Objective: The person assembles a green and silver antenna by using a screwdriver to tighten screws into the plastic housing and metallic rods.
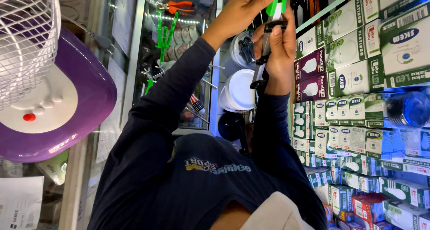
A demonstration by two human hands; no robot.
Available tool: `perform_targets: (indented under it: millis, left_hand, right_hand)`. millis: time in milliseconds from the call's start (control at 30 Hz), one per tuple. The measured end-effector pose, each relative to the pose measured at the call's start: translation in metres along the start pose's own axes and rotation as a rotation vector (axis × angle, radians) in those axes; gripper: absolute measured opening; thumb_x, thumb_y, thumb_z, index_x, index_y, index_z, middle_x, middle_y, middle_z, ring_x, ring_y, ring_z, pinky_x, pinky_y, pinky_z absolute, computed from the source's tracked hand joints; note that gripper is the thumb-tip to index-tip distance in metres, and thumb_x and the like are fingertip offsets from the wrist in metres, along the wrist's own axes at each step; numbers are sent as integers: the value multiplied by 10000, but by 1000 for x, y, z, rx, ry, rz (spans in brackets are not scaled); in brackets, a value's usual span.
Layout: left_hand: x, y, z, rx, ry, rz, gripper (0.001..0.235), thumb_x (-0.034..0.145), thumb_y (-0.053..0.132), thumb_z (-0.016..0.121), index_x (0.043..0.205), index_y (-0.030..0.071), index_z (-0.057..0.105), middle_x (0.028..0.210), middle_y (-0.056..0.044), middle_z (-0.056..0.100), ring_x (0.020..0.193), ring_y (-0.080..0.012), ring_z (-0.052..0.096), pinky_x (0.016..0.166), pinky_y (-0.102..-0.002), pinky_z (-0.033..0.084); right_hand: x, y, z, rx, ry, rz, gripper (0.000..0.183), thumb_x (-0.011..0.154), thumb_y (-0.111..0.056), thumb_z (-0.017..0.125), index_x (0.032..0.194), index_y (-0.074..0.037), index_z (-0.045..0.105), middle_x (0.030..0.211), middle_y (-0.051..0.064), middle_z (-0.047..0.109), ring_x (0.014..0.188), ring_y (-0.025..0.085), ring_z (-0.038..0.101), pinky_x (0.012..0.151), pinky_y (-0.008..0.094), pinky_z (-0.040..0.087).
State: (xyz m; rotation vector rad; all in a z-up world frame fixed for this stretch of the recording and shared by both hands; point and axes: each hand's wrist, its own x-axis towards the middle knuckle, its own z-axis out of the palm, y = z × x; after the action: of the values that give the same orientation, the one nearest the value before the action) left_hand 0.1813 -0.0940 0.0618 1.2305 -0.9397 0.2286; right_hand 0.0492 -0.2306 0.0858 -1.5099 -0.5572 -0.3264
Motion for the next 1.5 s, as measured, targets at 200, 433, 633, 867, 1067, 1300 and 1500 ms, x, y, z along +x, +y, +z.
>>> perform_targets:
  millis: [200,433,633,867,1067,1300,1500]
  left_hand:
    - [5,-14,6,121,11,11,445,1099,469,592,1206,52,704,1001,-32,773,944,-119,731,828,-313,582]
    - [3,-6,13,145,11,106,457,1109,473,588,1269,51,664,1106,-62,751,1050,-156,722,924,-333,572]
    - [-5,-2,10,120,15,117,475,1123,460,580,1335,38,633,1182,-78,730,1127,-177,700,978,-339,555]
    - [-8,-5,6,42,10,12,449,1099,441,611,1297,40,642,1154,-73,745,1083,-171,695,951,-340,561]
    - [-9,-6,8,193,61,94,394,1091,409,641,1253,52,673,1145,-95,701,1091,-212,674,957,-345,540]
    - [-6,0,12,184,31,170,321,1092,314,681,1263,43,686,1154,-94,737,1096,-223,680,986,-350,518]
    - [-3,-7,25,160,20,79,312,1038,291,724,1180,15,692,1044,-95,752,967,-219,702,885,-345,548]
  right_hand:
    - [3,1,-16,87,-45,11,463,1234,-339,486,1592,-103,309,893,148,633,590,179,529,570,263,441]
    - [-6,-1,-15,186,-5,5,471,1233,-312,491,1613,-103,307,819,114,582,511,131,432,581,269,422]
    - [-4,2,-12,15,-8,9,493,1239,-352,444,1632,-109,270,882,130,616,616,156,518,566,246,431]
    - [-4,-12,1,-207,-18,-22,482,1217,-289,562,1565,-73,309,1026,88,629,720,128,606,648,244,529]
    - [2,-34,26,-678,170,-238,474,1082,-138,741,1454,-34,467,1143,136,623,923,251,653,842,373,567]
    - [4,-33,22,-992,312,-319,348,1082,-101,691,1376,-9,528,1211,228,605,1082,409,642,929,458,547]
    - [1,-14,16,-997,484,-313,272,1035,-76,725,1249,2,577,1078,192,604,973,399,619,835,474,516]
